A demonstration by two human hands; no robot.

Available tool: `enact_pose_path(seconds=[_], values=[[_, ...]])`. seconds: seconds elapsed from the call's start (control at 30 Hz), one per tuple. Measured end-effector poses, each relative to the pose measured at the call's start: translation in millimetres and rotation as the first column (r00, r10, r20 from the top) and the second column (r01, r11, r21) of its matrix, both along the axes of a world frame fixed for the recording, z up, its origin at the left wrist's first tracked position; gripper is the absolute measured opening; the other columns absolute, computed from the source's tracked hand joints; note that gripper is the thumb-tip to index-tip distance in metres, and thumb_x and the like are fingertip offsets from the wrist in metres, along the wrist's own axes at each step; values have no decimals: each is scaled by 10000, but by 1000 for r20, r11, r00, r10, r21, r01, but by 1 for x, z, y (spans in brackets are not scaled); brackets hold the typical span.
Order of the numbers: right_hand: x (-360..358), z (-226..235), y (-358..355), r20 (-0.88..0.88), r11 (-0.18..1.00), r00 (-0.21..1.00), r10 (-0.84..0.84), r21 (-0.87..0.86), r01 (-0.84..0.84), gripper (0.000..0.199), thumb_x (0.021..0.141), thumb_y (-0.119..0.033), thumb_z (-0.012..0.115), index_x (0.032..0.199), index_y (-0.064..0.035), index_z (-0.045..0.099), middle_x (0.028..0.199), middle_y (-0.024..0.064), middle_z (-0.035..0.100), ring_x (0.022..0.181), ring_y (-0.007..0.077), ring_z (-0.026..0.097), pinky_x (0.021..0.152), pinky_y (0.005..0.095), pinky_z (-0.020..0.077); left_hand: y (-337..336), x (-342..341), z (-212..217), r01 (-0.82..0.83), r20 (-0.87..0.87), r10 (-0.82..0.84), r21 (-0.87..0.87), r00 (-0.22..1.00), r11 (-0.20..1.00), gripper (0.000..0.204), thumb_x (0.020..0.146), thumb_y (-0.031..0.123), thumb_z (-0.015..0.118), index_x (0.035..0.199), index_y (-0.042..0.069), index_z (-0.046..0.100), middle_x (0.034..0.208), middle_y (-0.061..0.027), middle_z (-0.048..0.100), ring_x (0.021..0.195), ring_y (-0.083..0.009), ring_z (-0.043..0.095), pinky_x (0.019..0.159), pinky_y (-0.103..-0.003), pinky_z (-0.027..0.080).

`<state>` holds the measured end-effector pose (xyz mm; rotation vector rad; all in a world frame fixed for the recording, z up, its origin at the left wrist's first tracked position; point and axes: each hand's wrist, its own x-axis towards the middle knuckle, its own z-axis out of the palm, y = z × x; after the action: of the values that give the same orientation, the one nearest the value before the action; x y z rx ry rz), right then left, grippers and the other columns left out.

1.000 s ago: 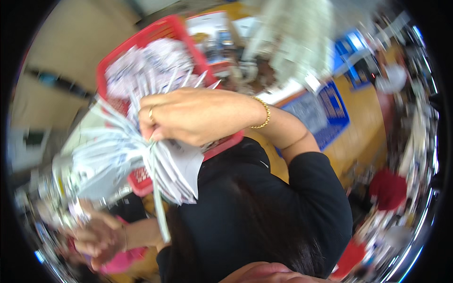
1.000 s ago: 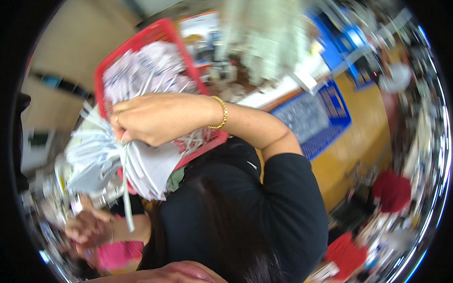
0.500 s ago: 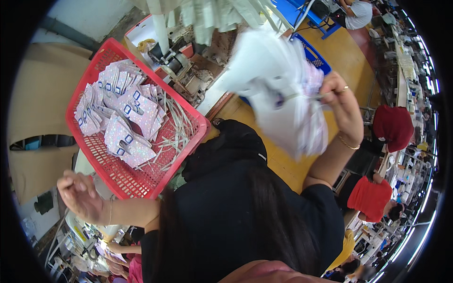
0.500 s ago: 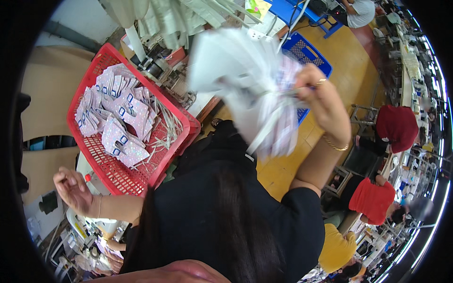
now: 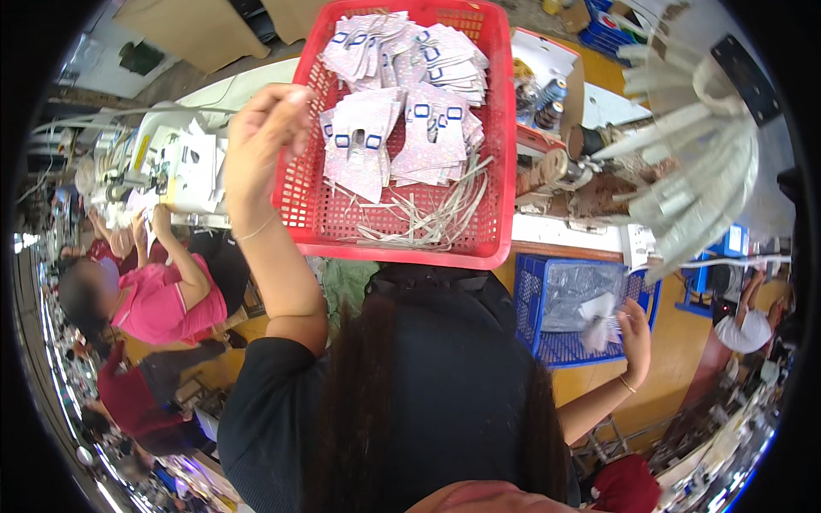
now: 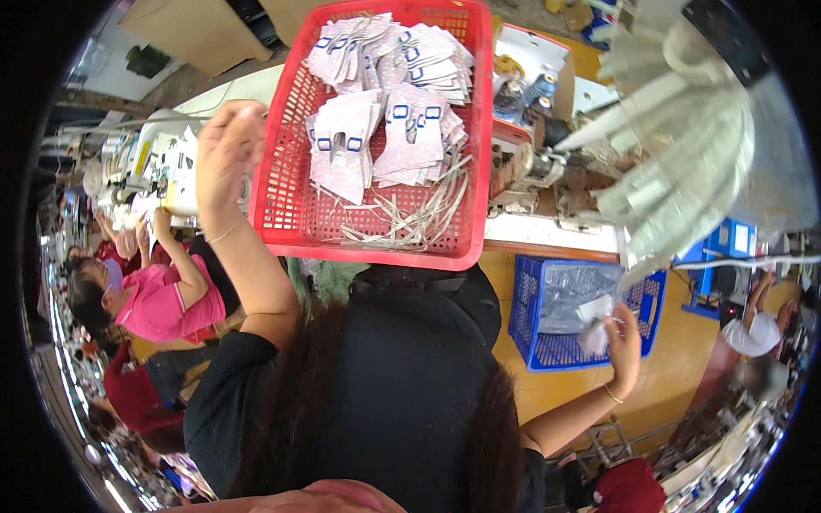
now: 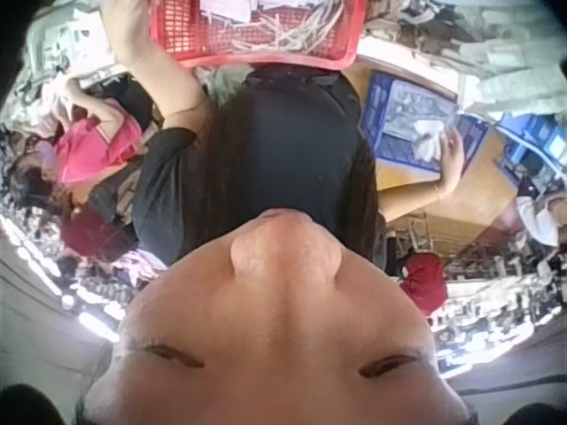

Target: The person repeatedly picks small white face masks from a red basket, folds them, and places them back into the basket. The person also occasionally gathers and restacks the folded masks within the basket.

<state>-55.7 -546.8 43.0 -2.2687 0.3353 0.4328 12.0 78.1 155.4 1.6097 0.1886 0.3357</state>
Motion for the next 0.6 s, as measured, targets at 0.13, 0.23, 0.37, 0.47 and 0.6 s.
enact_pose_path(seconds=[0.13, 0.23, 0.37, 0.47, 0.6], values=[[70, 47, 136, 117, 760, 763, 636, 79, -645, 322, 846, -176, 651, 1120, -14, 605, 1000, 120, 636, 813, 201, 623, 687, 292, 484, 17, 32, -88, 140, -530, 42, 299, 847, 944, 336, 864, 330, 624, 884, -3, 663, 718, -90, 659, 646, -169, 648, 580, -293, 497], [102, 64, 225, 204, 617, 633, 746, 143, -774, 326, 841, -201, 656, 1112, -29, 601, 986, 129, 616, 812, 232, 631, 698, 327, 497, 0, 50, -168, 519, -663, 114, 670, 740, 531, 621, 750, 506, 650, 940, -85, 659, 987, -291, 632, 957, -390, 621, 869, -425, 477], [121, 65, 290, 251, 459, 437, 864, -35, -888, 348, 849, -213, 622, 1115, 4, 569, 1014, 176, 585, 965, 348, 571, 832, 385, 455, -14, 76, -235, 502, -620, 172, 743, 766, 443, 576, 731, 440, 651, 922, -104, 651, 944, -281, 633, 935, -362, 624, 850, -391, 481], [124, 52, 315, 270, 417, 385, 883, -70, -906, 387, 838, -217, 626, 1143, 7, 543, 1007, 190, 574, 961, 371, 556, 833, 408, 450, -24, 82, -260, 190, -426, 394, 838, 814, 512, 559, 727, 335, 661, 1002, -143, 572, 1021, -248, 583, 976, -362, 586, 879, -397, 463], [118, 33, 331, 225, 333, 309, 924, -76, -940, 399, 837, -235, 623, 1166, -28, 533, 1040, 183, 564, 959, 366, 563, 832, 422, 456, -31, 84, -282, 35, -288, 485, 884, 826, 466, 535, 685, 196, 708, 1086, -52, 457, 1009, -209, 567, 957, -311, 574, 828, -409, 456]])
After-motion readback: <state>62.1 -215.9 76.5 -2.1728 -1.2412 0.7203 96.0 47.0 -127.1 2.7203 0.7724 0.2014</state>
